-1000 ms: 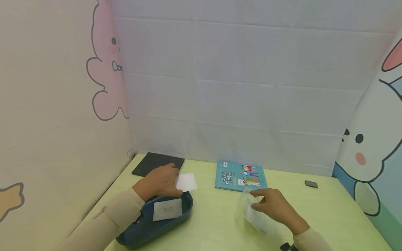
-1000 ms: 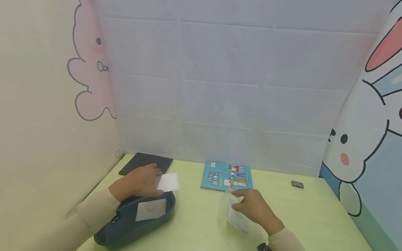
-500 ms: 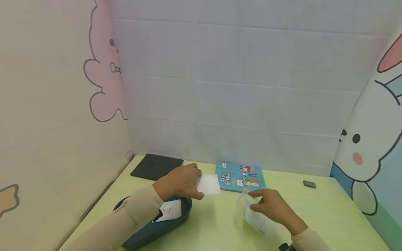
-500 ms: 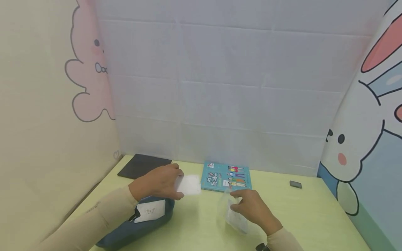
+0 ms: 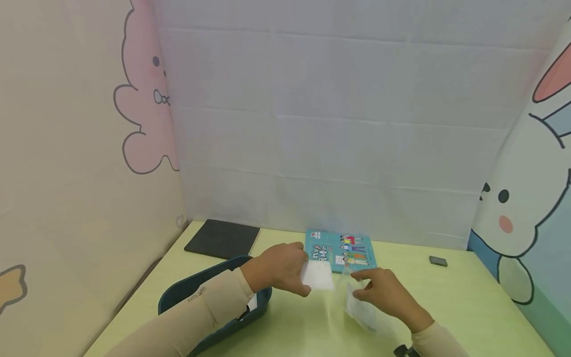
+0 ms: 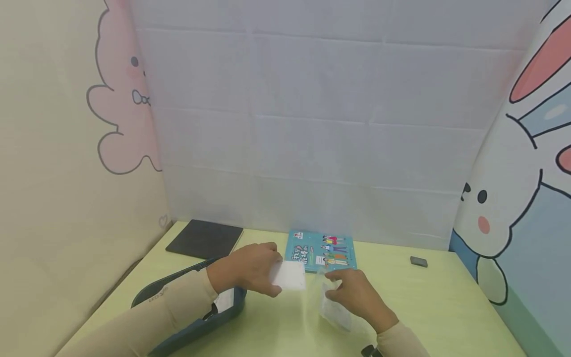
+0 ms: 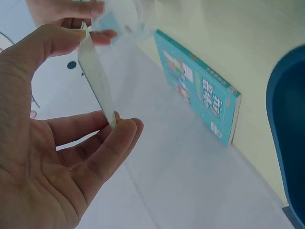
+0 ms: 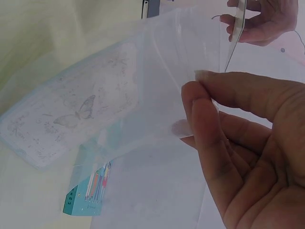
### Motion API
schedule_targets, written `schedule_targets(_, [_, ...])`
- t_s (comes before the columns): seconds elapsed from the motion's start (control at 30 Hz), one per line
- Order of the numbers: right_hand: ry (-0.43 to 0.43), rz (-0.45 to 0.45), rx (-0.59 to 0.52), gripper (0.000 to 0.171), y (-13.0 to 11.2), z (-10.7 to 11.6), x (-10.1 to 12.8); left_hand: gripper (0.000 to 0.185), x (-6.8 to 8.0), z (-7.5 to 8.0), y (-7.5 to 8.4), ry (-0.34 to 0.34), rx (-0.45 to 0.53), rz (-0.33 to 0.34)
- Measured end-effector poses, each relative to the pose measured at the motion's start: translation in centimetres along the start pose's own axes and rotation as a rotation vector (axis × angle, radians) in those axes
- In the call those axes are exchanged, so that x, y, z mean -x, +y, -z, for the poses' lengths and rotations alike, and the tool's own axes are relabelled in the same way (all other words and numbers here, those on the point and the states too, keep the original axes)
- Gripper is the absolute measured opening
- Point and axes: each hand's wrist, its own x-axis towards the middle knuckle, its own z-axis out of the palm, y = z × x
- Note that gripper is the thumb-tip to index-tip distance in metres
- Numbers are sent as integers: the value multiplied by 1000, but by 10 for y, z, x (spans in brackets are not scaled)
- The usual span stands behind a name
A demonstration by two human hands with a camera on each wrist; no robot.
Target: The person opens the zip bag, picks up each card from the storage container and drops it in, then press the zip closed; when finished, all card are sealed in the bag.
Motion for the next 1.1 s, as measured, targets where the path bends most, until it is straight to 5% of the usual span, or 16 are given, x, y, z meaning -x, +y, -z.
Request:
schedule_targets(0.4, [15, -11, -5, 40, -2, 1, 1, 56, -14, -23, 27, 74, -260, -94])
schedule_targets(0.8, [7, 4, -37, 39, -5, -1, 2, 46, -22, -28, 43, 35, -267, -124])
schedule_targets(1.1, [8, 42, -33, 39, -7, -3, 3, 43, -28, -29, 55, -27, -268, -76])
